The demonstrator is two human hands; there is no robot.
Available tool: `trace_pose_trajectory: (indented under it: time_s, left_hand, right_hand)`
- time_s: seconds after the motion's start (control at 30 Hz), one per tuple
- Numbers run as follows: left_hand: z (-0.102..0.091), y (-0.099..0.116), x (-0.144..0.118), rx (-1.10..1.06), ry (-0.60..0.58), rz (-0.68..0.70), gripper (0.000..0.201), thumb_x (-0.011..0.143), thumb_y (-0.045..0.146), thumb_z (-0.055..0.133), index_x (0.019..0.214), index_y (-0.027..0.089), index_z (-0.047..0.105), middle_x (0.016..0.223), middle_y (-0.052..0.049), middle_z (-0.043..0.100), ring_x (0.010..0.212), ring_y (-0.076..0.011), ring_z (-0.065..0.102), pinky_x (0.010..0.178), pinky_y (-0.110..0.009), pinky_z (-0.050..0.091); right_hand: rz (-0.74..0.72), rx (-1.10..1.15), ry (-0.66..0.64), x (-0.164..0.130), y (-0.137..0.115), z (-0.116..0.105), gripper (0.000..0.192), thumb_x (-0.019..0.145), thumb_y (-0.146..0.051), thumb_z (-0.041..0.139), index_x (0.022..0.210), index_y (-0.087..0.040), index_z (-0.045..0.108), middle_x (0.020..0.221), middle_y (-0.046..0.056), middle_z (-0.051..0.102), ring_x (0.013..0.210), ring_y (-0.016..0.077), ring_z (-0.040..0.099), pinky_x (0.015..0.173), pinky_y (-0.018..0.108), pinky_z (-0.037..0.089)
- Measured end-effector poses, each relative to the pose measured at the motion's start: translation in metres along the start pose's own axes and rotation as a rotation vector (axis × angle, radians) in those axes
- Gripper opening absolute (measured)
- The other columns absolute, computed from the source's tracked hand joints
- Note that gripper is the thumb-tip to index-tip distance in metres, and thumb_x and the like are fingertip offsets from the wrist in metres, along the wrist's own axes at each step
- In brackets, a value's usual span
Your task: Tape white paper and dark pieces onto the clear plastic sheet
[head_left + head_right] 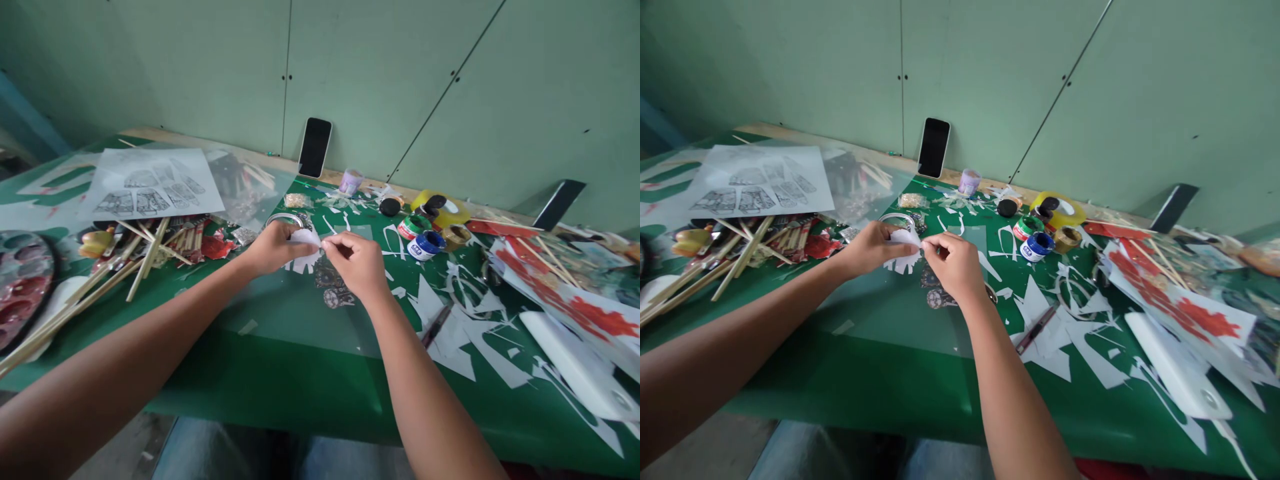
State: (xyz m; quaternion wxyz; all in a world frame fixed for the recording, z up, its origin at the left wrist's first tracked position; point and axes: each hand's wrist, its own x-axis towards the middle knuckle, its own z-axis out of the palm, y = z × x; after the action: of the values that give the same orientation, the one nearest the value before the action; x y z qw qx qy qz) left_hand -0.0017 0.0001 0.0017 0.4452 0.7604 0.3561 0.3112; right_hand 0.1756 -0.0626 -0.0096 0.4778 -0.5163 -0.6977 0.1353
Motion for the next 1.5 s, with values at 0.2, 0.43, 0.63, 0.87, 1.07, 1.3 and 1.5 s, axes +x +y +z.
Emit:
trace_pose_trajectory:
  time_s: [0.2,0.43,0.63,0.87,1.07,1.3,1.5]
  left_hand:
    - [-0.0007,0.0002,-0.0003,-0.035,-0.022,-0.018,0.024,0.068,0.036,0.071,0.069,0.012,0.068,0.059,-0.002,0.063,0.054,-0.0118,0.056,0.048,-0.021,0.040]
    - [-0.0010,0.0008,-0.0002,-0.064,-0.040,-0.037,0.024,0.069,0.035,0.071,0.071,0.011,0.067,0.059,-0.002,0.062,0.053,-0.0115,0.055,0.047,-0.021,0.040]
    - [-0.0018,0.0021,-0.0012,-0.126,-0.067,-0.042,0.025,0.067,0.034,0.074,0.069,0.011,0.065,0.059,-0.001,0.061,0.052,-0.0105,0.054,0.046,-0.020,0.040]
    - [-0.0024,0.0010,-0.0006,-0.198,-0.089,-0.051,0.024,0.068,0.033,0.075,0.068,0.012,0.065,0.058,-0.002,0.062,0.051,-0.0103,0.055,0.046,-0.021,0.041]
    - [-0.0026,-0.0007,-0.0007,-0.228,-0.099,-0.070,0.024,0.067,0.033,0.077,0.067,0.012,0.065,0.056,-0.001,0.061,0.049,-0.0096,0.053,0.045,-0.021,0.041]
    - [-0.0036,0.0018,-0.0020,-0.253,-0.128,-0.086,0.024,0.066,0.033,0.077,0.066,0.012,0.065,0.056,-0.001,0.060,0.048,-0.0094,0.053,0.043,-0.020,0.039]
    - [-0.0042,-0.0003,-0.0018,-0.254,-0.158,-0.088,0.023,0.067,0.033,0.076,0.066,0.012,0.065,0.056,-0.001,0.060,0.048,-0.0102,0.053,0.045,-0.022,0.040]
  right_hand:
    - [0.014,0.041,-0.005,0.0012,-0.0010,-0.0015,0.021,0.083,-0.031,0.054,0.075,-0.020,0.070,0.075,0.004,0.069,0.063,0.0144,0.057,0.057,0.027,0.042]
    - [0.045,0.074,-0.025,0.0015,-0.0021,-0.0026,0.022,0.084,-0.033,0.056,0.079,-0.019,0.073,0.075,0.004,0.069,0.059,0.0126,0.054,0.055,0.027,0.041]
    - [0.024,0.070,-0.044,0.0016,-0.0001,-0.0043,0.021,0.084,-0.033,0.058,0.080,-0.020,0.073,0.074,0.003,0.068,0.060,0.0130,0.054,0.055,0.027,0.041]
    - [0.018,0.097,-0.075,0.0026,-0.0023,-0.0075,0.020,0.084,-0.033,0.058,0.082,-0.020,0.074,0.070,0.002,0.064,0.059,0.0118,0.051,0.055,0.027,0.040]
    - [0.016,0.106,-0.073,0.0023,-0.0025,-0.0080,0.020,0.084,-0.032,0.059,0.082,-0.020,0.074,0.069,0.002,0.064,0.060,0.0115,0.050,0.055,0.026,0.040]
    - [0.007,0.105,-0.092,0.0029,-0.0034,-0.0094,0.019,0.084,-0.030,0.057,0.080,-0.019,0.072,0.070,0.002,0.064,0.059,0.0112,0.050,0.054,0.026,0.039]
    - [0.044,0.087,-0.106,0.0030,-0.0031,-0.0091,0.020,0.083,-0.032,0.056,0.079,-0.019,0.070,0.069,0.001,0.064,0.057,0.0110,0.048,0.053,0.025,0.038]
